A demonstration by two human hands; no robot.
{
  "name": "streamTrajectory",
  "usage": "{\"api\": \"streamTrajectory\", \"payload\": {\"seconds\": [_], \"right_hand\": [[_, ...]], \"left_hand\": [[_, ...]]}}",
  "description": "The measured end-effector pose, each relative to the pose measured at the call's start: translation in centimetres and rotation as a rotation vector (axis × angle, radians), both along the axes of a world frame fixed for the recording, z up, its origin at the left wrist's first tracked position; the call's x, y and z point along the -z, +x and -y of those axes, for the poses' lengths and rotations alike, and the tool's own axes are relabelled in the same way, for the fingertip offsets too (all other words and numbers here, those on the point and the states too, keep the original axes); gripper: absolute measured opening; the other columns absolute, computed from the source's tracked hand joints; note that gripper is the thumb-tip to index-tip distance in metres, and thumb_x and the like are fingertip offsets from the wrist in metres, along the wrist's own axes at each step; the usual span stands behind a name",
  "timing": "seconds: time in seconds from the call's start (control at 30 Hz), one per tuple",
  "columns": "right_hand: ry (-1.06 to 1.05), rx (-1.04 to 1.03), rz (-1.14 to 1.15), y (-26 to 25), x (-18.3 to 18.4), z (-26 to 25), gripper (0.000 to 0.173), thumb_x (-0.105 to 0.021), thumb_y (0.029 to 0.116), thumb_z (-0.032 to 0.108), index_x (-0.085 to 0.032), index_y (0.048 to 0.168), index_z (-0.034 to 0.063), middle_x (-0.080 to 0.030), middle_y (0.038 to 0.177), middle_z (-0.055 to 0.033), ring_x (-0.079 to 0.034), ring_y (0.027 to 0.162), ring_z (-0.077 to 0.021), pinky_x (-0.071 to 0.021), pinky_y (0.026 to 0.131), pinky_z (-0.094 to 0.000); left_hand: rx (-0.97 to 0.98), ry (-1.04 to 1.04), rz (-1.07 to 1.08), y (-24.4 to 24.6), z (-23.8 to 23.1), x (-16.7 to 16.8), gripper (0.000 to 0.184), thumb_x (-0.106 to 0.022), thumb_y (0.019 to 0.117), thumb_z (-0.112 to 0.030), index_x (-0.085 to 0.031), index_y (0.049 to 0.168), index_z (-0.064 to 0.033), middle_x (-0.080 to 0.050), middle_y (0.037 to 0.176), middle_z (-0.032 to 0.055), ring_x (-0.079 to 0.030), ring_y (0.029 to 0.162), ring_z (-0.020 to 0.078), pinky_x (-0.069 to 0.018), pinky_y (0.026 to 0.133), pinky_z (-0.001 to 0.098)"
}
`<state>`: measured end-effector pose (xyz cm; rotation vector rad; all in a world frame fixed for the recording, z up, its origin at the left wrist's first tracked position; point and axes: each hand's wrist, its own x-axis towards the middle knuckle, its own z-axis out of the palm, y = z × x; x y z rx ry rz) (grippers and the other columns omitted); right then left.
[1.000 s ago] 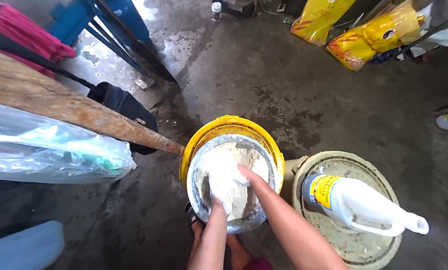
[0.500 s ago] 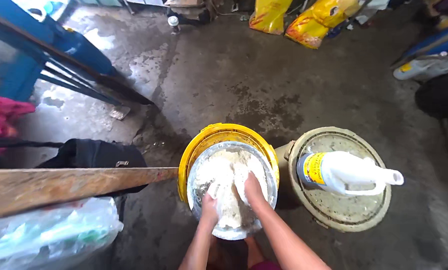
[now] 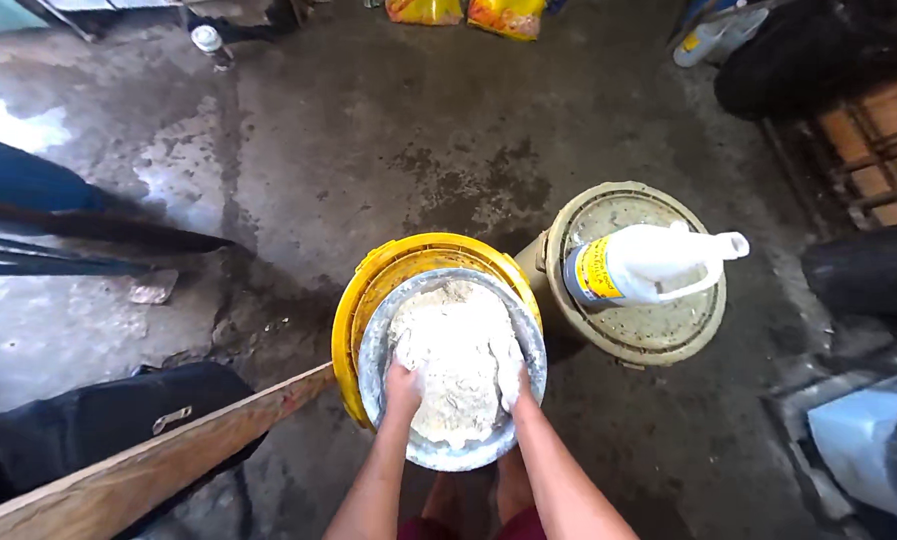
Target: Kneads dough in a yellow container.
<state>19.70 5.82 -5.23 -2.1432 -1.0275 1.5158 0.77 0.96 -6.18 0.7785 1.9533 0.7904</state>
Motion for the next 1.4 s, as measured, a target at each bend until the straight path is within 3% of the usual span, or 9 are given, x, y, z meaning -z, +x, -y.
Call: {"api": "streamTrajectory", "payload": {"seconds": [0.07, 0.23, 0.5, 0.6, 0.77, 0.9, 1.0, 1.17, 1.4], "right_hand": [[-0.038, 0.047, -0.11, -0.1, 1.1, 0.0, 0.044, -0.047, 0.1094, 0.016, -0.045, 0.148, -0.0053, -0.052, 0.148, -0.0255, -0.05, 0.139, -0.0303, -0.0398, 0.117, -0.0449], [-0.15, -0.094, -0.126, -0.9, 0.8, 0.2, 0.042, -0.043, 0.1104, 0.011, -0.045, 0.146, -0.01, -0.051, 0.147, -0.0294, -0.05, 0.138, -0.033, -0.0384, 0.117, -0.0435], [-0.046, -0.38, -0.176, -2.9, -2.4, -0.9, 0.055, -0.063, 0.0987, 0.006, -0.042, 0.146, -0.0126, -0.054, 0.143, -0.0295, -0.054, 0.134, -0.0309, -0.0419, 0.115, -0.0399], [-0.091, -0.433, -0.064, -4.0, -3.6, -1.7, 0.048, -0.052, 0.1053, 0.006, -0.04, 0.147, -0.015, -0.047, 0.149, -0.0333, -0.046, 0.141, -0.0375, -0.0345, 0.12, -0.0439], [-0.024, -0.578, -0.056, -4.8, -3.2, -0.2, 0.05, -0.051, 0.1056, 0.007, -0.039, 0.15, -0.0123, -0.048, 0.15, -0.0303, -0.047, 0.142, -0.0339, -0.0353, 0.121, -0.0421], [-0.018, -0.916, 0.312, -3.5, -2.9, -2.1, 0.053, -0.062, 0.0988, 0.014, -0.049, 0.144, -0.011, -0.054, 0.146, -0.0281, -0.051, 0.139, -0.036, -0.0395, 0.118, -0.0465], [-0.008, -0.95, 0.385, -2.6, -6.6, -4.1, 0.053, -0.059, 0.1018, 0.024, -0.05, 0.145, -0.006, -0.054, 0.147, -0.025, -0.051, 0.139, -0.0339, -0.0392, 0.119, -0.0462], [0.197, -1.126, 0.471, -2.3, -8.2, -7.9, 0.055, -0.054, 0.1045, 0.025, -0.046, 0.152, -0.0013, -0.044, 0.157, -0.0255, -0.039, 0.149, -0.034, -0.0309, 0.124, -0.044], [0.2, -1.246, 0.313, -1.9, -2.0, -12.5, 0.071, -0.067, 0.0968, 0.041, -0.045, 0.153, 0.0021, -0.051, 0.152, -0.021, -0.046, 0.145, -0.0304, -0.0339, 0.122, -0.0443]], "left_hand": [[-0.156, 0.029, 0.203, 0.8, -0.3, -0.3, 0.047, -0.054, 0.1042, -0.014, -0.046, 0.144, 0.0103, -0.058, 0.138, 0.026, -0.056, 0.129, 0.0255, -0.0428, 0.113, 0.0391], [-0.388, -0.148, 0.445, 2.3, 0.8, 1.1, 0.048, -0.033, 0.1133, -0.026, -0.041, 0.15, 0.0039, -0.047, 0.151, 0.0258, -0.047, 0.138, 0.0331, -0.0377, 0.115, 0.0488], [-0.53, -0.173, 0.65, 3.7, 0.4, -1.7, 0.056, -0.023, 0.1129, -0.042, -0.045, 0.147, -0.0029, -0.056, 0.139, 0.0197, -0.056, 0.121, 0.0274, -0.0478, 0.099, 0.0487], [-0.563, -0.184, 0.729, 3.8, 0.0, -3.6, 0.058, -0.021, 0.1125, -0.044, -0.046, 0.145, -0.0042, -0.059, 0.132, 0.0176, -0.057, 0.113, 0.0248, -0.0494, 0.093, 0.046], [-0.574, -0.249, 0.595, 3.5, 0.2, -4.0, 0.053, -0.025, 0.1137, -0.034, -0.043, 0.148, 0.0016, -0.051, 0.143, 0.0262, -0.053, 0.124, 0.0344, -0.0441, 0.101, 0.0551], [-0.44, -0.214, 0.474, 2.8, 0.8, -5.1, 0.046, -0.032, 0.1136, -0.022, -0.042, 0.148, 0.0062, -0.048, 0.148, 0.0278, -0.048, 0.136, 0.0348, -0.0383, 0.113, 0.0497], [-0.303, -0.144, 0.25, 2.0, 1.6, -6.8, 0.038, -0.047, 0.1072, -0.007, -0.048, 0.141, 0.0107, -0.056, 0.138, 0.0297, -0.055, 0.13, 0.0344, -0.0412, 0.113, 0.0468], [-0.407, -0.013, 0.029, 2.6, 2.9, -7.1, 0.038, -0.061, 0.0959, -0.002, -0.057, 0.131, 0.0127, -0.066, 0.122, 0.0279, -0.063, 0.118, 0.0323, -0.0479, 0.107, 0.0481], [-0.402, -0.233, -0.129, 6.8, 3.7, -7.2, 0.066, -0.07, 0.091, -0.008, -0.043, 0.148, 0.0095, -0.035, 0.155, 0.0351, -0.038, 0.145, 0.0441, -0.0326, 0.12, 0.0526]]}}
